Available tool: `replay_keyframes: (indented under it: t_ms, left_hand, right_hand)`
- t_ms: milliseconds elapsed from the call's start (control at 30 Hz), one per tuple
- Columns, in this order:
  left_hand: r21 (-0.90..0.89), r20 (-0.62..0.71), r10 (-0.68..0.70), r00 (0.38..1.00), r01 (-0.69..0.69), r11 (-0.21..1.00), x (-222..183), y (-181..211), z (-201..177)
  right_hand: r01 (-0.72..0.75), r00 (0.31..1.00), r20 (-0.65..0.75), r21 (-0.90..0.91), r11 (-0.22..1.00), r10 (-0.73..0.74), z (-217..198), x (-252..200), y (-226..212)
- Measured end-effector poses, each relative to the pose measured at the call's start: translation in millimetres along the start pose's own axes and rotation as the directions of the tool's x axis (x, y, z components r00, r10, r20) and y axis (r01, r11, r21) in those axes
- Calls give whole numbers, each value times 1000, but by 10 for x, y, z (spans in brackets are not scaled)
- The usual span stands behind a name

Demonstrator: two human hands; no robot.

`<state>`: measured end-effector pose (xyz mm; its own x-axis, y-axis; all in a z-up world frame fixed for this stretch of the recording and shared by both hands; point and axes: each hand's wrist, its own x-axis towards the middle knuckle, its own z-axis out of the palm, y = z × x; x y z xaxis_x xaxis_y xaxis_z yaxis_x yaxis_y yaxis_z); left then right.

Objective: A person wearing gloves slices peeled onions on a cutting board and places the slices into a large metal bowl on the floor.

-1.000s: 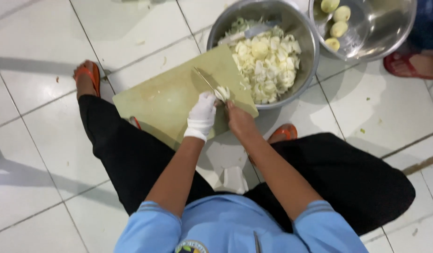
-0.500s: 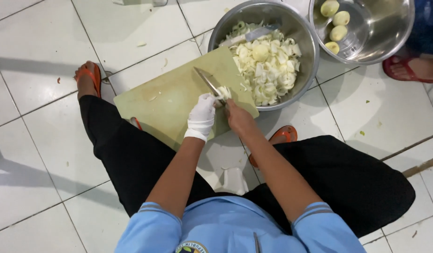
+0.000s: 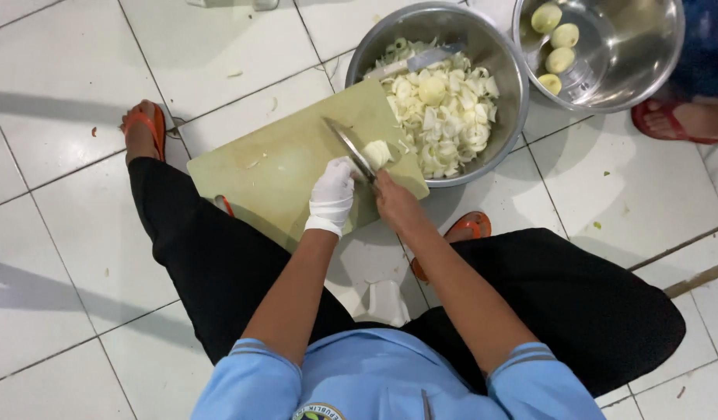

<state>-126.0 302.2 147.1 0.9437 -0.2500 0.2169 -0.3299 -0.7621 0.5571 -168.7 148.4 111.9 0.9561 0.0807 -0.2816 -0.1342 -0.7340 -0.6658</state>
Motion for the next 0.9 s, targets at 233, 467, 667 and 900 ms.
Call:
replay_keyframes:
  t_ms: [233,467,667,900]
  left_hand:
    - [109,61,-44,997,37,993,-18,-135,178]
    - [246,-15,68,998,-63,967,-48,-235,279]
    - [13,-9,30,1000,-29,999,-31,-252,249]
    - [124,-6,-78,997,78,989,-25,-209,281]
  right_hand:
    - [-58,997,34,-270,961,70,-224,-226,-317]
    - [-25,1000,-20,-401,916,18,-310,-295,-591]
    - [-216,975,79,109,970,208,-99,16,-205]
    - [-122,979,125,-288,950,164,-293,-190,-499]
